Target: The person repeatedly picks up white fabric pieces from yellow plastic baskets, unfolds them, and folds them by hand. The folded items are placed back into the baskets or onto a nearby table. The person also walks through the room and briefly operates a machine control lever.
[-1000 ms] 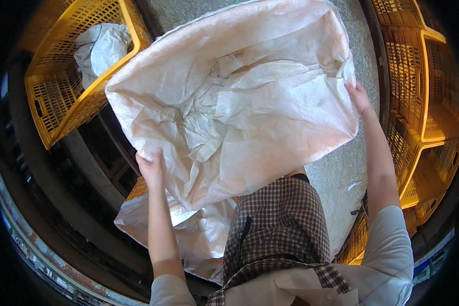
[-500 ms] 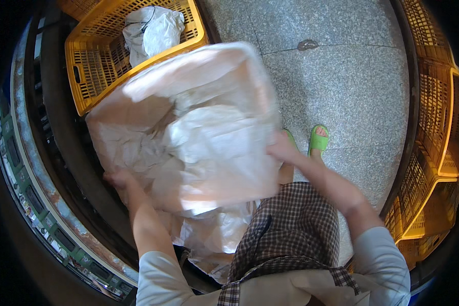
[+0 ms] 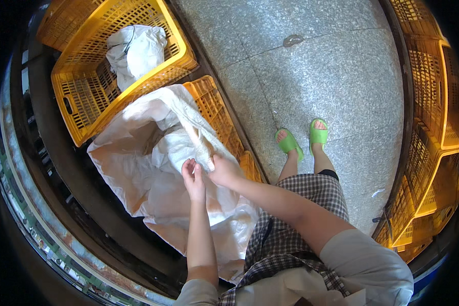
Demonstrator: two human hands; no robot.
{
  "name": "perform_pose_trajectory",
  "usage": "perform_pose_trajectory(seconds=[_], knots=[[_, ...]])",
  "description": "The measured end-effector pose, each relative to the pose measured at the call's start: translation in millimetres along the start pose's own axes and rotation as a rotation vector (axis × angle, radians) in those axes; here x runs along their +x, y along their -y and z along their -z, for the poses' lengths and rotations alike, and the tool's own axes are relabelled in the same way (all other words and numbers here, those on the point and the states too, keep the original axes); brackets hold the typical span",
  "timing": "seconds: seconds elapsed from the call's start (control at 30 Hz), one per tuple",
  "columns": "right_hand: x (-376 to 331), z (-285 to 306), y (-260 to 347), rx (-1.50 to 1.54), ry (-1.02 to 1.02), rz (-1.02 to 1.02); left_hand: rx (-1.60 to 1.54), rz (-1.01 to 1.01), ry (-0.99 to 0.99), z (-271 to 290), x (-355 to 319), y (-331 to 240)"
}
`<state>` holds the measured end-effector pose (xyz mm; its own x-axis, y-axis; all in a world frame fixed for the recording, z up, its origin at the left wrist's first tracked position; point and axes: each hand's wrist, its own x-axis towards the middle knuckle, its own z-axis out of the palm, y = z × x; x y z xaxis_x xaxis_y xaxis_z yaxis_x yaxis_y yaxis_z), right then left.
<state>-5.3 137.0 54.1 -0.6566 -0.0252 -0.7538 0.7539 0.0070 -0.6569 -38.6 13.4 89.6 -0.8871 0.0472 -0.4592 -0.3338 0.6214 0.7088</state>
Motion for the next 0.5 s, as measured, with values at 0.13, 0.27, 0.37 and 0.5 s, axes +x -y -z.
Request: perform_pose_trajectory(seconds=[0.13,0.27,0.37,0.5], knots=[[13.1,-6.4,3.9,-0.008,0.004,-0.053,0.101,0.066,0.041,-4.9,7.2,3.4],[9.0,-3.0,-7.3,-0.057,0.014,-0.047,0.397,-0.179,-0.091,-19.2,17.6,-10.4],[8.0,1.4,-25.2,-0.012,-0.052,-0.097,0.362,-0.257,-0.089,-39.5,43.3,-36.8],[14.5,3.9,-40.0,-0.056,0.013,0.047,0.513,-0.528,-0.162,-74.0,103.0,-81.4]])
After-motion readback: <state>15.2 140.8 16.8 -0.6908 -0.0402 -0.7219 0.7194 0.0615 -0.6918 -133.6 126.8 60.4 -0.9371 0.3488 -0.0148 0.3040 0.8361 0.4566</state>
